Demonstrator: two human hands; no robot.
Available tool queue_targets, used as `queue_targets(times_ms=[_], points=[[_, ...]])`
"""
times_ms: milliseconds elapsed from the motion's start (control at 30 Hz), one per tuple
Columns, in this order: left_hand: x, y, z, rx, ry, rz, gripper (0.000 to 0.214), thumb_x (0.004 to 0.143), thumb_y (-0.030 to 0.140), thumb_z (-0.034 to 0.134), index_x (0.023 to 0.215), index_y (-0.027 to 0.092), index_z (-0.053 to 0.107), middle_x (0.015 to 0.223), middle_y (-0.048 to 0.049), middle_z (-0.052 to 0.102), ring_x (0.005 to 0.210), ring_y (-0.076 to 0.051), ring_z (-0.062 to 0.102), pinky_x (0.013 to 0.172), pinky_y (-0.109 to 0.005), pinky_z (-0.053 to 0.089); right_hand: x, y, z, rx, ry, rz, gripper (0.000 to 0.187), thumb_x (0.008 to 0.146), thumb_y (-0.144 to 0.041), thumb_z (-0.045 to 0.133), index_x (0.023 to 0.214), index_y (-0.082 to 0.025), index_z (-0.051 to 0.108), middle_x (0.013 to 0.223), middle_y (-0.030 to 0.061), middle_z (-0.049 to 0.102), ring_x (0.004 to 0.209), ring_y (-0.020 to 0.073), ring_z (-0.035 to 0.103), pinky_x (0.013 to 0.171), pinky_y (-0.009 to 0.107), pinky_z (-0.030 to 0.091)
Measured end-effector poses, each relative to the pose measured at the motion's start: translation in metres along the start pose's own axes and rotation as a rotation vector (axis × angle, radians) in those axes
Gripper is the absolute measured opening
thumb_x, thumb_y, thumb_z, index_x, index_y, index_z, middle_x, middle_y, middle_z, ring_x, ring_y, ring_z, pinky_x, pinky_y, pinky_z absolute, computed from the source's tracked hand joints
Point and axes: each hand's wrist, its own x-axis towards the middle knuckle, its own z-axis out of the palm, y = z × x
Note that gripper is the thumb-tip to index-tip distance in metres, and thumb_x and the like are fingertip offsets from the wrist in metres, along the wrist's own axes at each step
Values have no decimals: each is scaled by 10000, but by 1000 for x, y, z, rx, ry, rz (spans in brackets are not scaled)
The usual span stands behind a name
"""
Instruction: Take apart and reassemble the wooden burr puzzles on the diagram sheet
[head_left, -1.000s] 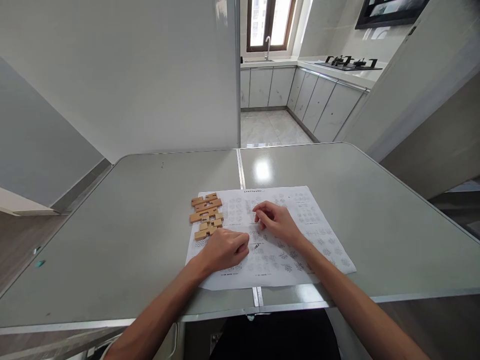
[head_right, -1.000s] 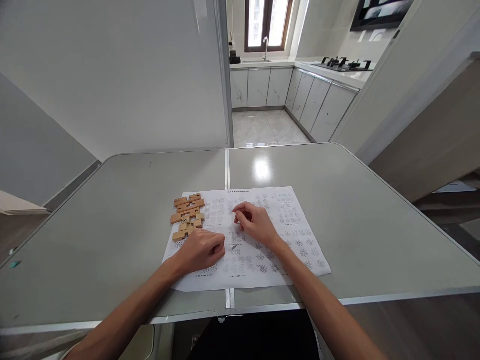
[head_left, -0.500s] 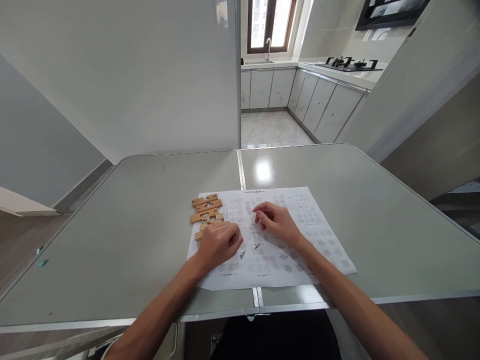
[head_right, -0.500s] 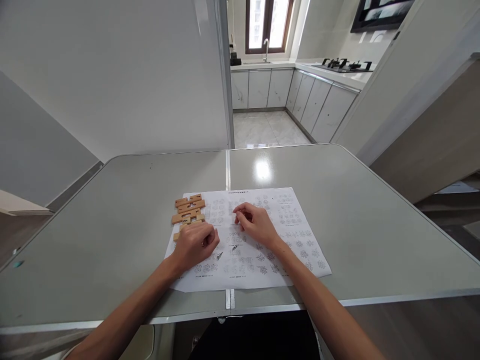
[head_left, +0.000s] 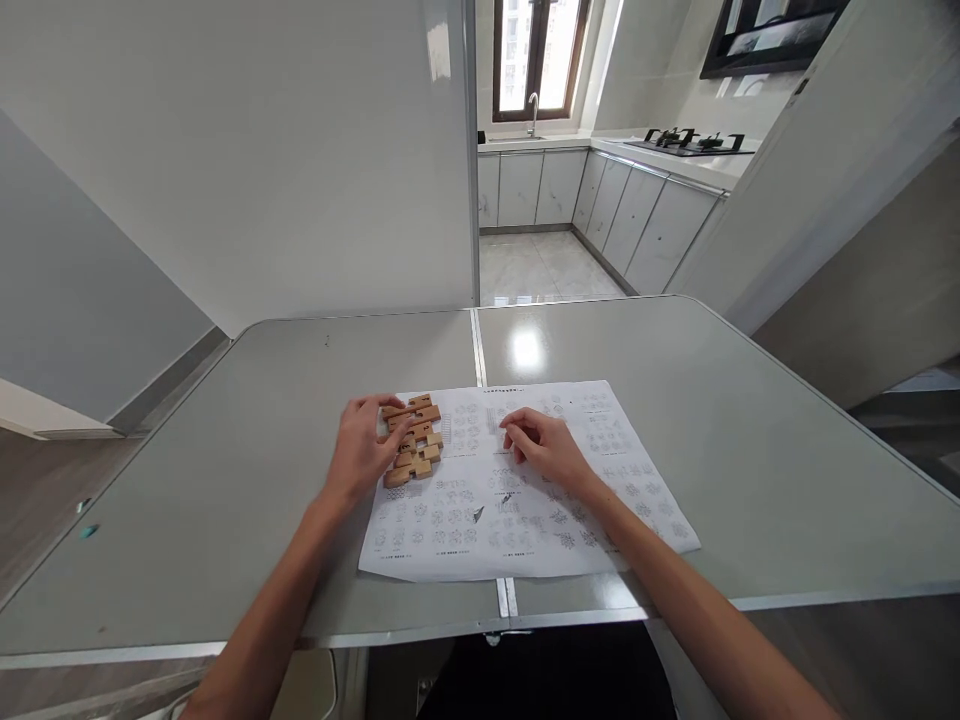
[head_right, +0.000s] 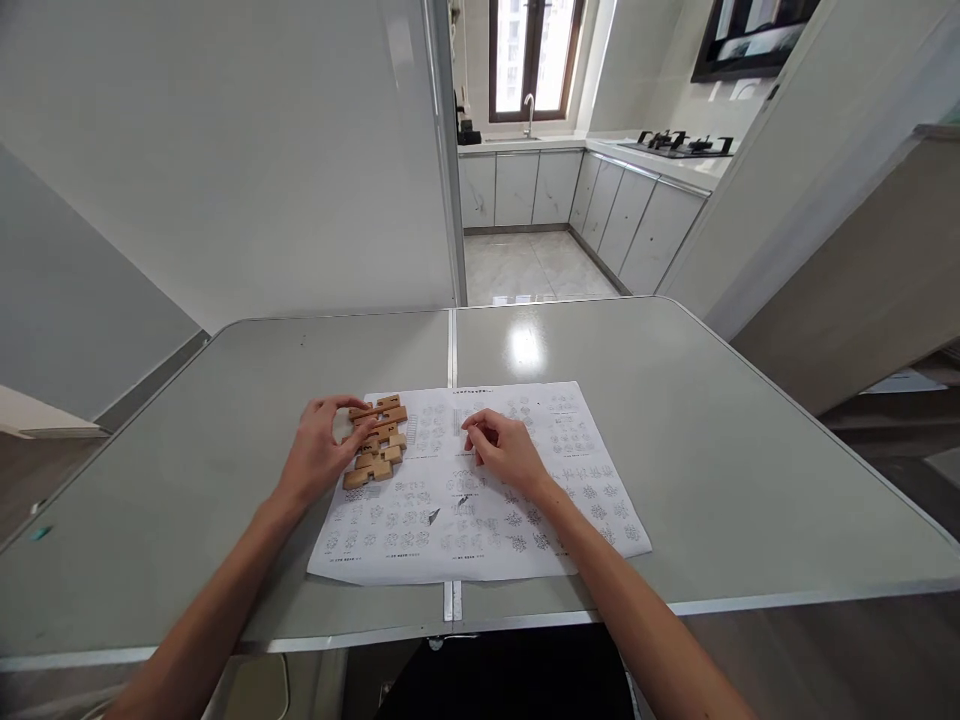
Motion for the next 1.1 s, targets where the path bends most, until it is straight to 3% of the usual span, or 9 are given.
queue_targets(times_ms=[133, 267, 400, 567, 767, 1100], points=[[21, -13, -16, 101, -221, 57, 373, 926, 439, 685, 1240, 248, 619, 1280, -96, 724, 1338, -349, 519, 1082, -514, 457, 0, 1, 0, 2, -7, -3, 176, 967, -342, 556, 959, -229, 690, 750, -6, 722, 535, 144, 640, 583, 297, 531], [43, -11, -26, 196, -422, 83, 559, 872, 497, 733, 1350, 260, 565, 1273, -78, 764, 1378, -367, 510, 1085, -498, 440, 0, 0, 1, 7, -2, -7, 166, 963, -328, 554, 955, -226, 684, 748, -9, 719, 536, 140, 638, 591, 295, 527], [60, -8, -28, 314, -603, 104, 580, 828, 486, 765, 1332, 264, 584, 1283, -80, 769, 1374, -377, 523, 1033, -452, 450, 0, 0, 1, 7, 1, -10, 178, 963, -340, 546, 948, -225, 681, 745, -7, 722, 526, 141, 635, 583, 297, 524], [72, -10, -24, 367, -658, 116, 633, 777, 472, 784, 1339, 247, 599, 1261, -103, 769, 1310, -383, 574, 940, -400, 472, 0, 1, 0, 10, 0, -20, 184, 955, -357, 550, 946, -228, 681, 749, -4, 730, 525, 145, 640, 575, 300, 529], [81, -4, -19, 396, -713, 174, 575, 786, 421, 739, 1314, 228, 619, 1202, -99, 783, 1266, -355, 597, 952, -388, 459, -1, 0, 0, 11, 2, -23, 173, 948, -343, 551, 944, -225, 677, 742, -6, 730, 526, 143, 641, 578, 296, 535], [89, 2, -25, 414, -750, 217, 570, 731, 397, 726, 1265, 223, 632, 1230, -101, 755, 1236, -343, 612, 905, -372, 479, 0, 0, 0, 13, 8, -32, 172, 945, -334, 546, 937, -221, 676, 746, -7, 733, 516, 139, 646, 569, 287, 526]])
